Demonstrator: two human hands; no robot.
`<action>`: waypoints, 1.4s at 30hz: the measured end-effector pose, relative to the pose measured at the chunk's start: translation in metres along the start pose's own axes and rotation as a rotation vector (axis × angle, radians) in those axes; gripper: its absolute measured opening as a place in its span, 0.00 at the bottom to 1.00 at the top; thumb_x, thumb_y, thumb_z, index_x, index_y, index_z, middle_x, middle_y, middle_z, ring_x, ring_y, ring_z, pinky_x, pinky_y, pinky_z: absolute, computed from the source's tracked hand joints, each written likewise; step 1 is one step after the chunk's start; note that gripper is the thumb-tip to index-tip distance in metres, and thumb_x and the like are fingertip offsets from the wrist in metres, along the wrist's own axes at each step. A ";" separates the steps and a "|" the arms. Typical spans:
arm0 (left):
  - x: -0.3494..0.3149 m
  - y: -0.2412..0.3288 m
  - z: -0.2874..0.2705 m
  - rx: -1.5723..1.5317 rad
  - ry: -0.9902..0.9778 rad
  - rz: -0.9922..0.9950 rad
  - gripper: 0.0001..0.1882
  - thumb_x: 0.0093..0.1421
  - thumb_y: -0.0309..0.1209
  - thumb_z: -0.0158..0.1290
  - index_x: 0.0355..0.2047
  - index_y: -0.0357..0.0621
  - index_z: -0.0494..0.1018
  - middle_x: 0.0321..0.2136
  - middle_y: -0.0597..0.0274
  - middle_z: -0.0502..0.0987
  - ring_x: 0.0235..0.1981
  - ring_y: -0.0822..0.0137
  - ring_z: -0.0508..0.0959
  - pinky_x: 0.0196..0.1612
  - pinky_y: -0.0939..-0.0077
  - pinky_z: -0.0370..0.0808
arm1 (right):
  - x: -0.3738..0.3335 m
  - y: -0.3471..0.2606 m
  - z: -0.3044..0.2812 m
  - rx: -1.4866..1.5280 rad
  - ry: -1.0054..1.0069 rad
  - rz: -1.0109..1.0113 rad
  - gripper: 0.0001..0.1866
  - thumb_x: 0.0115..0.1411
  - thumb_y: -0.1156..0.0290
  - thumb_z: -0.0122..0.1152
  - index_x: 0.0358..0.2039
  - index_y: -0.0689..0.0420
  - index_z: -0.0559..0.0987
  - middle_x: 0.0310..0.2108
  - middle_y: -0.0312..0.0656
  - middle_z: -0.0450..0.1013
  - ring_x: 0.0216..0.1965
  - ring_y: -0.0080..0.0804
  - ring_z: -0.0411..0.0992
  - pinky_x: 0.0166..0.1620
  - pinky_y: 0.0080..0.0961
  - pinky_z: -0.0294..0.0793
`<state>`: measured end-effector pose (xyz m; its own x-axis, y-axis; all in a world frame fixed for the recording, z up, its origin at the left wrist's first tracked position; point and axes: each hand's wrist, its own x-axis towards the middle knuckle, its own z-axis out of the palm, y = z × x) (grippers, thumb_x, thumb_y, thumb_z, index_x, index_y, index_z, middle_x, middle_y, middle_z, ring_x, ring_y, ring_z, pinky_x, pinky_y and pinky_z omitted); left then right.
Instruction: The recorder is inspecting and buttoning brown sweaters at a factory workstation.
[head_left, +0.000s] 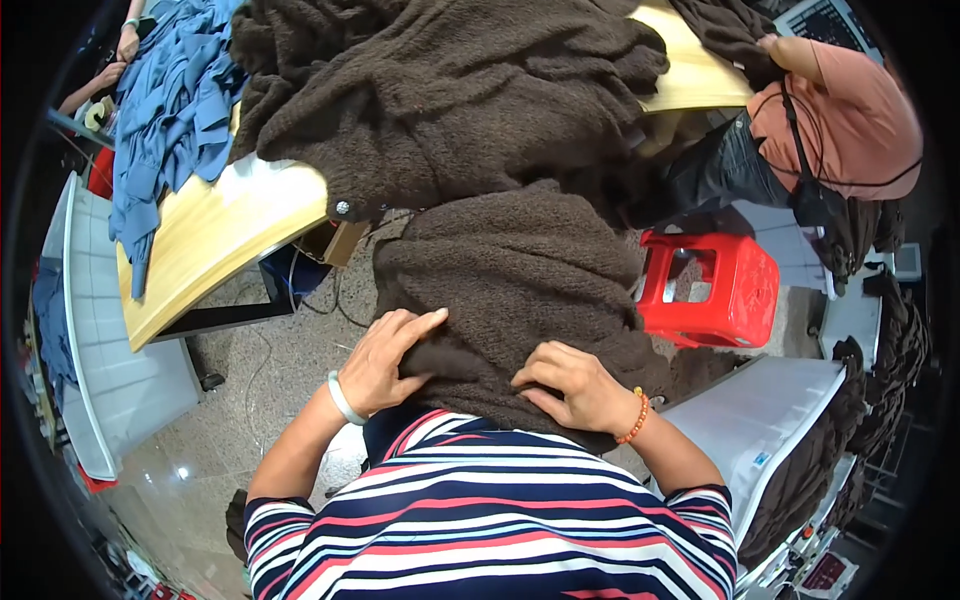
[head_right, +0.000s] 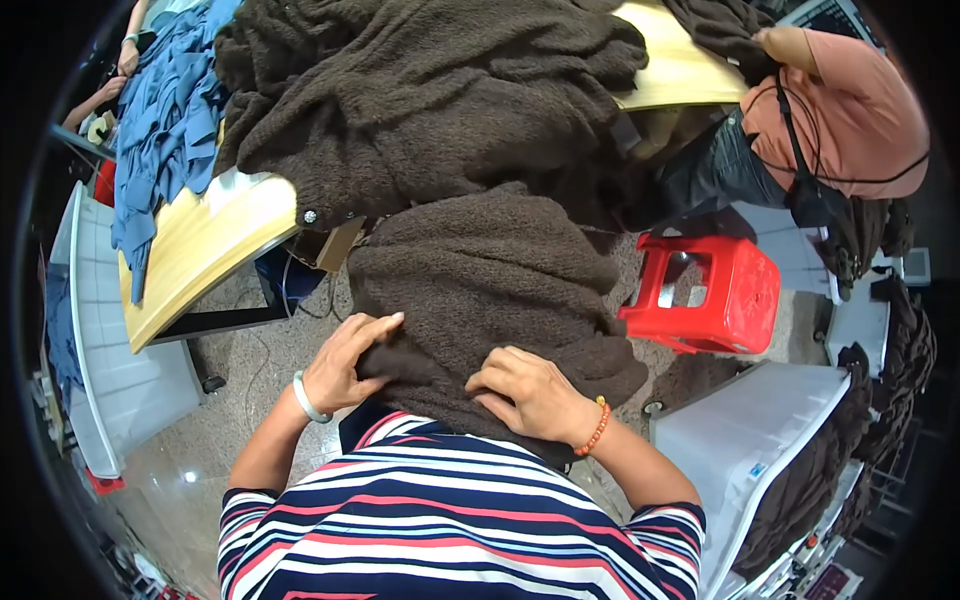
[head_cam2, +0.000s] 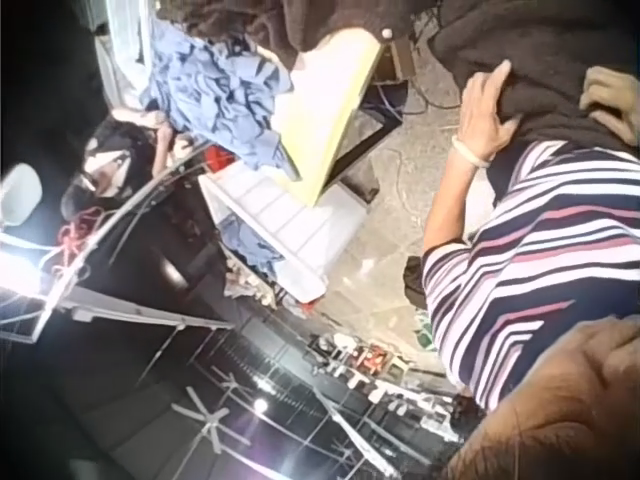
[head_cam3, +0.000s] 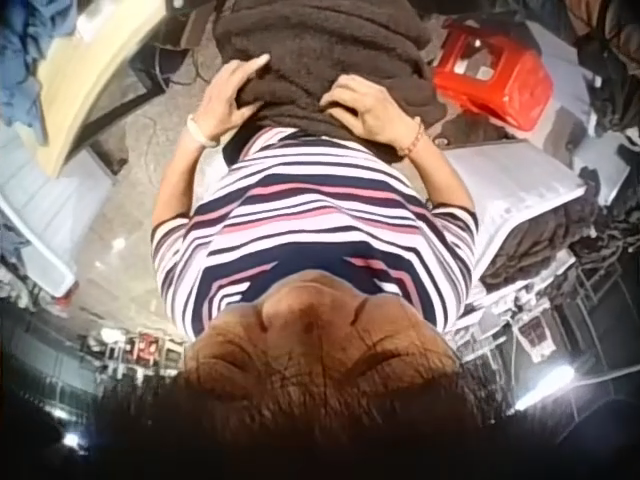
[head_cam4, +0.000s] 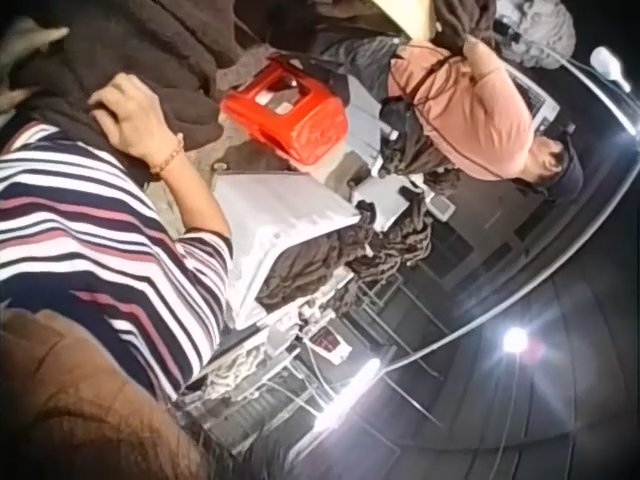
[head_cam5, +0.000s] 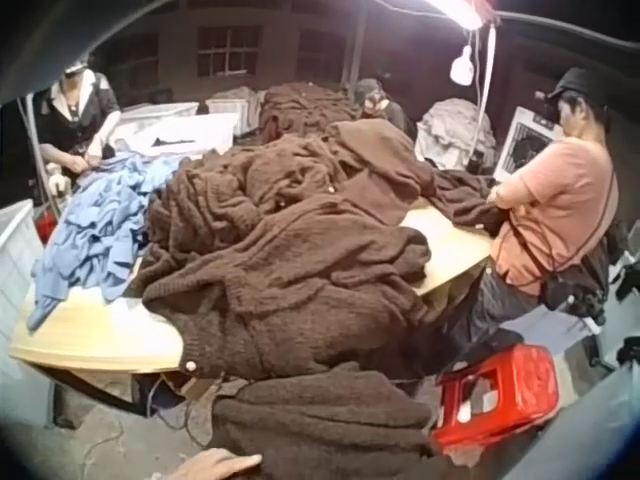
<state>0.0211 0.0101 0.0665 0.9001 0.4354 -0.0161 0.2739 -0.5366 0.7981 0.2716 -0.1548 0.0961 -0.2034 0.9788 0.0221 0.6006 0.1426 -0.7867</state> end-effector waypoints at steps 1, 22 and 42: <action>-0.002 -0.003 0.000 -0.002 -0.013 0.002 0.41 0.41 0.24 0.65 0.59 0.43 0.67 0.41 0.53 0.73 0.46 0.53 0.73 0.50 0.64 0.69 | -0.001 0.004 0.002 0.029 -0.005 0.014 0.11 0.49 0.76 0.69 0.35 0.56 0.80 0.33 0.41 0.73 0.37 0.39 0.74 0.40 0.30 0.75; 0.047 -0.086 0.105 -1.719 0.328 -0.508 0.35 0.59 0.25 0.55 0.65 0.43 0.55 0.56 0.49 0.70 0.54 0.53 0.74 0.57 0.58 0.73 | 0.013 0.164 -0.005 0.158 0.295 0.375 0.44 0.45 0.68 0.67 0.64 0.60 0.61 0.55 0.52 0.71 0.56 0.42 0.71 0.60 0.31 0.67; -0.051 -0.138 0.122 -1.894 0.571 -0.665 0.27 0.58 0.34 0.58 0.57 0.39 0.68 0.55 0.50 0.73 0.56 0.48 0.73 0.62 0.50 0.67 | 0.060 0.165 -0.018 0.835 0.472 0.640 0.29 0.66 0.46 0.53 0.49 0.63 0.78 0.39 0.36 0.78 0.40 0.23 0.74 0.47 0.25 0.74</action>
<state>-0.0217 -0.0260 -0.1163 0.5513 0.5281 -0.6459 -0.5002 0.8288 0.2507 0.3727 -0.0704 -0.0217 0.3692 0.8196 -0.4381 -0.2458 -0.3685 -0.8966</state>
